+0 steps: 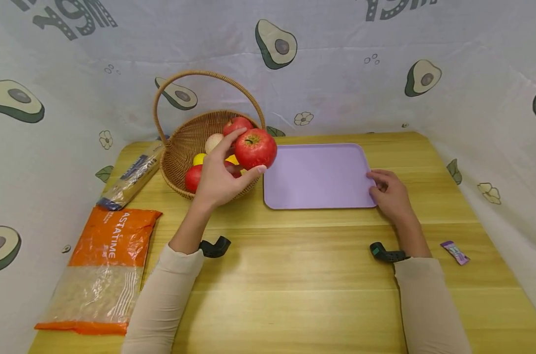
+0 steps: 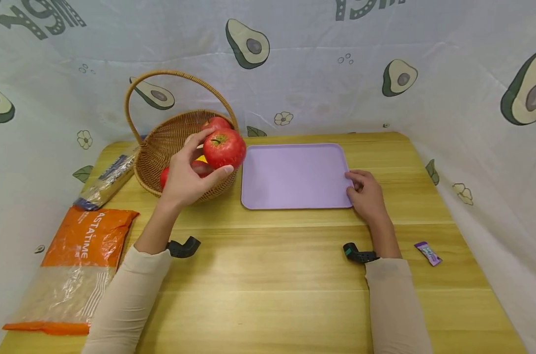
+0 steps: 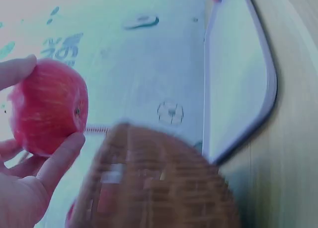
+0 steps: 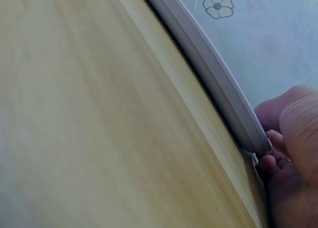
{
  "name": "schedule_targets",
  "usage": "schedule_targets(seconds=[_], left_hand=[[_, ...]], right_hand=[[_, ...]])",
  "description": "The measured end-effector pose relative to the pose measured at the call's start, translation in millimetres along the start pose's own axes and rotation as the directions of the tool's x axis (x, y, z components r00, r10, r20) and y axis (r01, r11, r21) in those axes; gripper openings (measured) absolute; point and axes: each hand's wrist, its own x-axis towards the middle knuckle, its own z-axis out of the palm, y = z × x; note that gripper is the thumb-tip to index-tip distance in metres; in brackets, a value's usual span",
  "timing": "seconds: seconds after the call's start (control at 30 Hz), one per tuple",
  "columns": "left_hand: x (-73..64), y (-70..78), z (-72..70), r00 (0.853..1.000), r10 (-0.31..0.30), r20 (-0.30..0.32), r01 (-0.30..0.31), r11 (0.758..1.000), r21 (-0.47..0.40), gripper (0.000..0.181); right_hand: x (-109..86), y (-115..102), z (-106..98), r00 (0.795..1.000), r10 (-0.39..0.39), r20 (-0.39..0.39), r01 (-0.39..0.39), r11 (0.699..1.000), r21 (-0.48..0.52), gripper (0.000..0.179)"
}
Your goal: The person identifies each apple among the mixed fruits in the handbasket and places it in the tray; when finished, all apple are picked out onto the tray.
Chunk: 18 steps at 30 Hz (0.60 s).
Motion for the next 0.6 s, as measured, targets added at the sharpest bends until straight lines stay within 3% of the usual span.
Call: schedule_targets(seconds=[0.37,0.6], left_hand=[[12.6,3.9,60.8,0.992,-0.044,0.114,0.062,0.985,-0.162,0.083],[23.7,-7.9,94.6,0.987,-0.057,0.152,0.072,0.993,-0.095,0.086]], right_hand=[[-0.2,-1,4,1.000,-0.023,-0.015,0.023,1.000,0.003,0.040],[-2.0,0,5,0.999,-0.021,-0.030,0.021,1.000,-0.016,0.042]])
